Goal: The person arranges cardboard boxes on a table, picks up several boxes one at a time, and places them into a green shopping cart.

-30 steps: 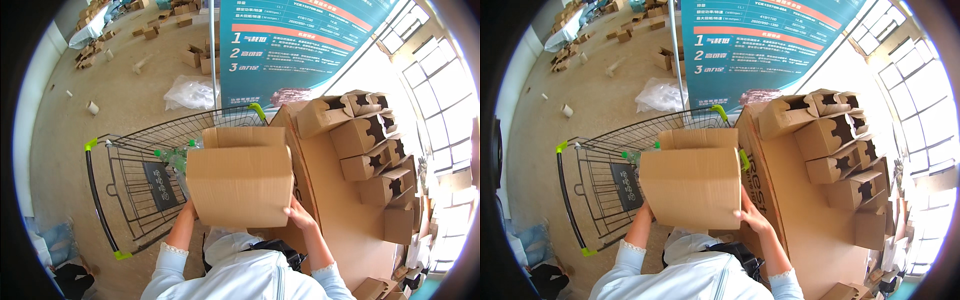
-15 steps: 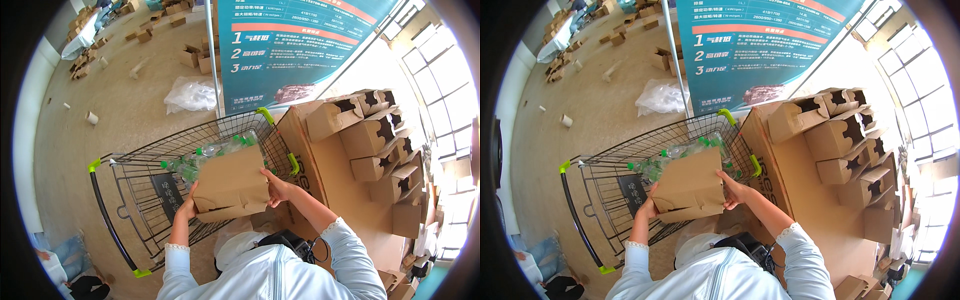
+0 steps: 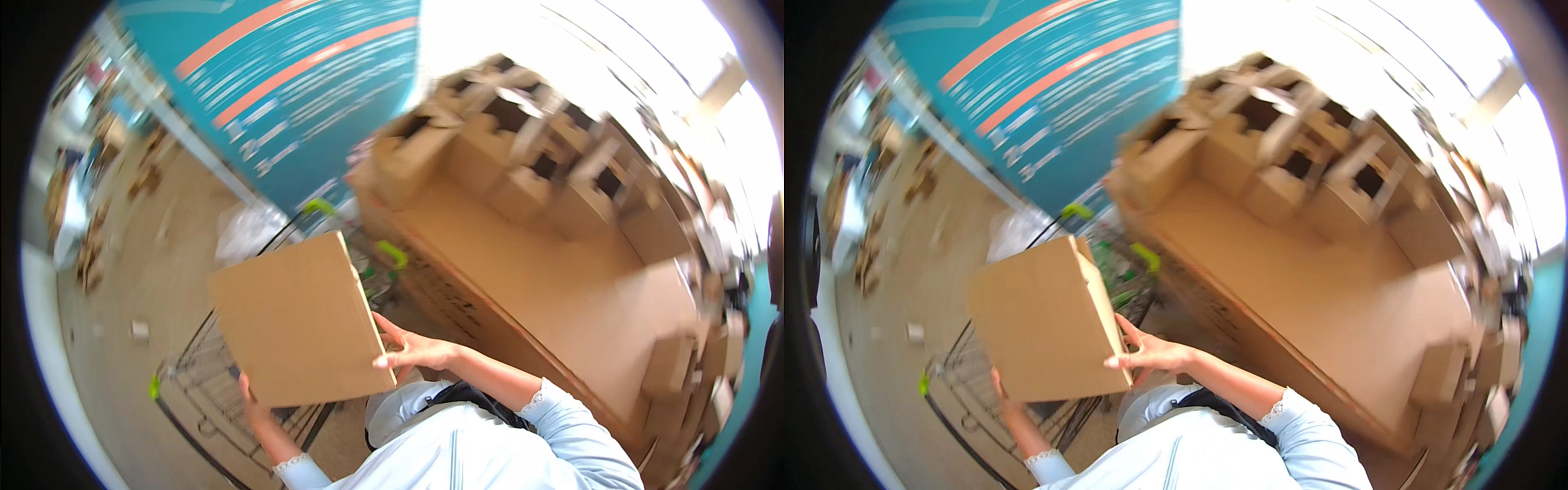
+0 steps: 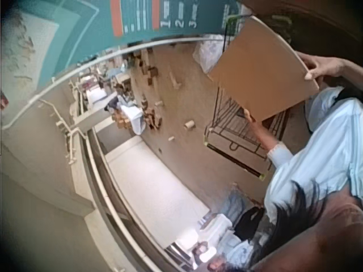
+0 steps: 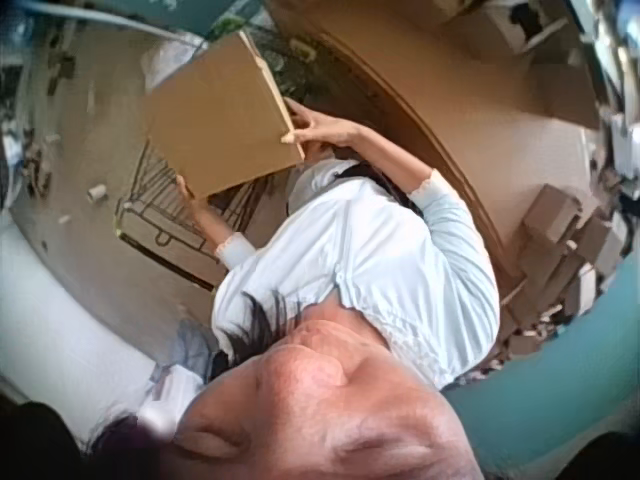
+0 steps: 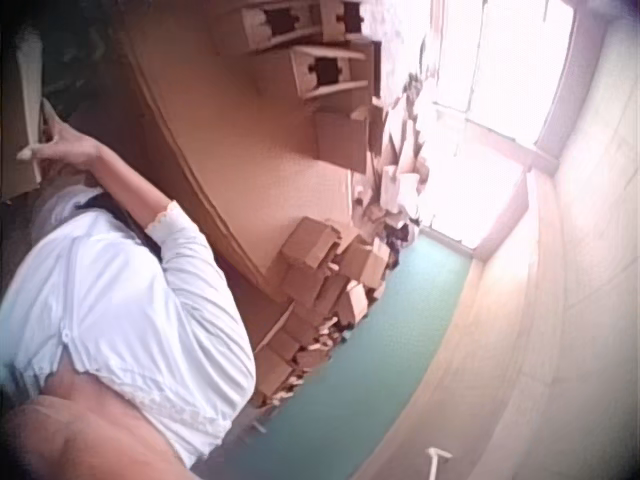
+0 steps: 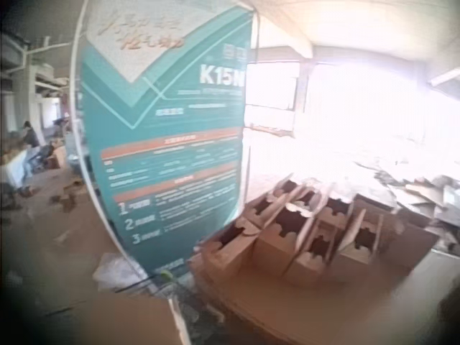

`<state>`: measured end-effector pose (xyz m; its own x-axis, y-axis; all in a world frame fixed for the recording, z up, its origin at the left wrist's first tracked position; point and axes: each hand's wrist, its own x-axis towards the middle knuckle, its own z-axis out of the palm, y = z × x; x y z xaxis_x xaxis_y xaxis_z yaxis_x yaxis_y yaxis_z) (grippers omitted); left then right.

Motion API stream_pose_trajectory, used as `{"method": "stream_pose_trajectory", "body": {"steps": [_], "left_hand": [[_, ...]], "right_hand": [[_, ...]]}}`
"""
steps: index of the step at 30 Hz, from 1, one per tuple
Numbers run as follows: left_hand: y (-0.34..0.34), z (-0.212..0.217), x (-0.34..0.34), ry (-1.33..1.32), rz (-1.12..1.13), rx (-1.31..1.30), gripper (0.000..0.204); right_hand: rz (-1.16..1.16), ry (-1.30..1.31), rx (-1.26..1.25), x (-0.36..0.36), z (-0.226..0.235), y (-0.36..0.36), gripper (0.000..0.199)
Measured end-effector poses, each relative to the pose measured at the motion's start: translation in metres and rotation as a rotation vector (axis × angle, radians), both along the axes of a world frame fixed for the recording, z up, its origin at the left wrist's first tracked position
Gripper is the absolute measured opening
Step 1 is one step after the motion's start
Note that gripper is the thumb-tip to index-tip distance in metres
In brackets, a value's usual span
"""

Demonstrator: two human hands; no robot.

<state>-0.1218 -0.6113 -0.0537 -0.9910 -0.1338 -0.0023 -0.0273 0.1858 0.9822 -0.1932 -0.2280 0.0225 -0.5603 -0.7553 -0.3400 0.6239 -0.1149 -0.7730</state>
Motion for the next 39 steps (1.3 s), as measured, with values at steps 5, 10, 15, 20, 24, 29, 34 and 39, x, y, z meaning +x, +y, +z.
{"method": "stream_pose_trajectory", "body": {"steps": [5, 10, 15, 20, 24, 29, 34, 39], "left_hand": [[0.026, -0.08, -0.076, 0.022, -0.27, -0.084, 0.04], [0.272, -0.046, -0.147, 0.112, -1.129, 0.248, 0.048], [0.565, 0.061, -0.034, -0.178, -1.124, 0.463, 0.074], [0.735, 0.171, 0.094, 0.151, -1.584, 0.472, 0.092], [0.751, 0.149, 0.12, 0.117, -1.69, 0.279, 0.088], [0.725, 0.125, 0.124, -0.013, -1.607, 0.055, 0.08], [0.692, 0.08, 0.09, -0.114, -1.35, -0.004, 0.066], [0.684, 0.067, 0.091, -0.147, -1.226, -0.081, 0.062]], "right_hand": [[-0.374, 0.269, 0.013, 0.083, 0.027, 0.151, 0.123], [-0.873, 0.493, 0.146, 0.253, 0.047, 0.294, 0.122], [-1.387, 0.57, 0.414, 0.4, 0.059, 0.353, 0.117], [-2.069, 0.376, 0.705, 0.538, 0.058, 0.412, 0.1], [-2.328, 0.383, 0.968, 0.607, 0.083, 0.49, 0.1], [-2.556, 0.739, 1.153, 0.673, 0.1, 0.534, 0.105], [-2.959, 0.449, 1.288, 0.676, 0.13, 0.535, 0.104], [-3.025, 0.572, 1.789, 0.644, 0.104, 0.564, 0.111]]}}
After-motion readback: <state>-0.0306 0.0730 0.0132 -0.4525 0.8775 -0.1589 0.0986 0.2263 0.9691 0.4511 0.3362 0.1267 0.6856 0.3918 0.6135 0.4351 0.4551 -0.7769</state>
